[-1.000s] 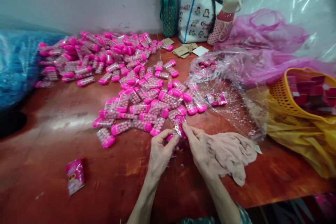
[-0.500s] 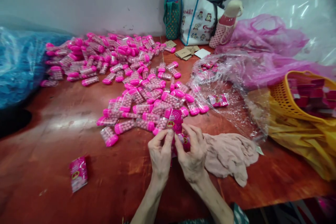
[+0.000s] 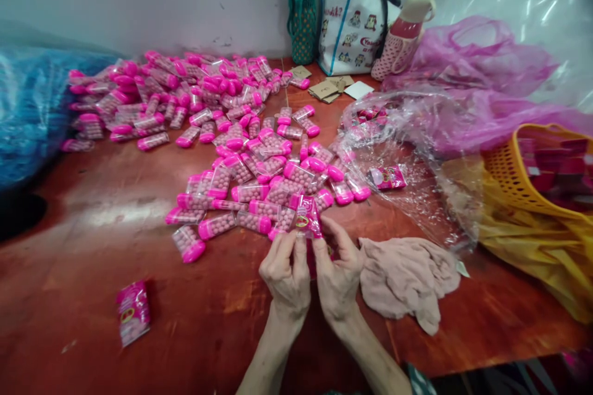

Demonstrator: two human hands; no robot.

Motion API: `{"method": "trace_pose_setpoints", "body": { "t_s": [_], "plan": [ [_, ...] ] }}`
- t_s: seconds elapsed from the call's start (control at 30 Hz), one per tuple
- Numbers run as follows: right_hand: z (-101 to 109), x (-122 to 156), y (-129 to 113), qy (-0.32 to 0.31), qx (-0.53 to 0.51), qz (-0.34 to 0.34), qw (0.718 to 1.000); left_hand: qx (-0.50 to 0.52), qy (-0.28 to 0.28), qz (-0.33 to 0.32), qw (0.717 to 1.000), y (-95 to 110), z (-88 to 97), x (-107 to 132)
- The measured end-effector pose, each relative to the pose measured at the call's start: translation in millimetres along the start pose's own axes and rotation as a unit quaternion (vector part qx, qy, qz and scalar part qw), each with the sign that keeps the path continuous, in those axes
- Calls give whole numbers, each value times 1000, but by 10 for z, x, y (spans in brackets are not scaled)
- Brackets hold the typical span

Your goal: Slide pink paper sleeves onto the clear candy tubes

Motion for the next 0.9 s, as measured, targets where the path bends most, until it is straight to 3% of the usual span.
{"method": "trace_pose_setpoints", "body": {
  "t_s": [0.1,0.3,0.47,0.57,0.67,0.83,0.9],
  "plan": [
    [-66,21,63,-23,-16,-26,999,-14,3,14,1000,-53,10,-17],
    [-101,-14,8,-57,11,-9,998,-3,-22,49,999,-97,-32,-5],
    [-179,-74,20,-151,-55,-52,986,10,15,101,995,-212,40,-4],
    [-108,-82,27,-137,-97,-74,983,27,36,143,989,-295,90,8],
    [-66,-6,44,-118,-67,-96,986,64,71,205,974,-371,143,45],
    [-269,270,5,-190,-2,-82,978,98,117,241,958,-321,195,49],
    [-324,331,0,-188,-3,-80,979,133,125,273,944,-305,168,68]
  ]
}}
Point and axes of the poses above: each hand's wrist, its own x-axis away from the middle knuckle, its own z-axis out of the back of the hand, y = z × x, the point moved 7 cm from there along -x, towards the middle knuckle, and after that the axes turned 15 degrees about -z, right-handed, at the moved point
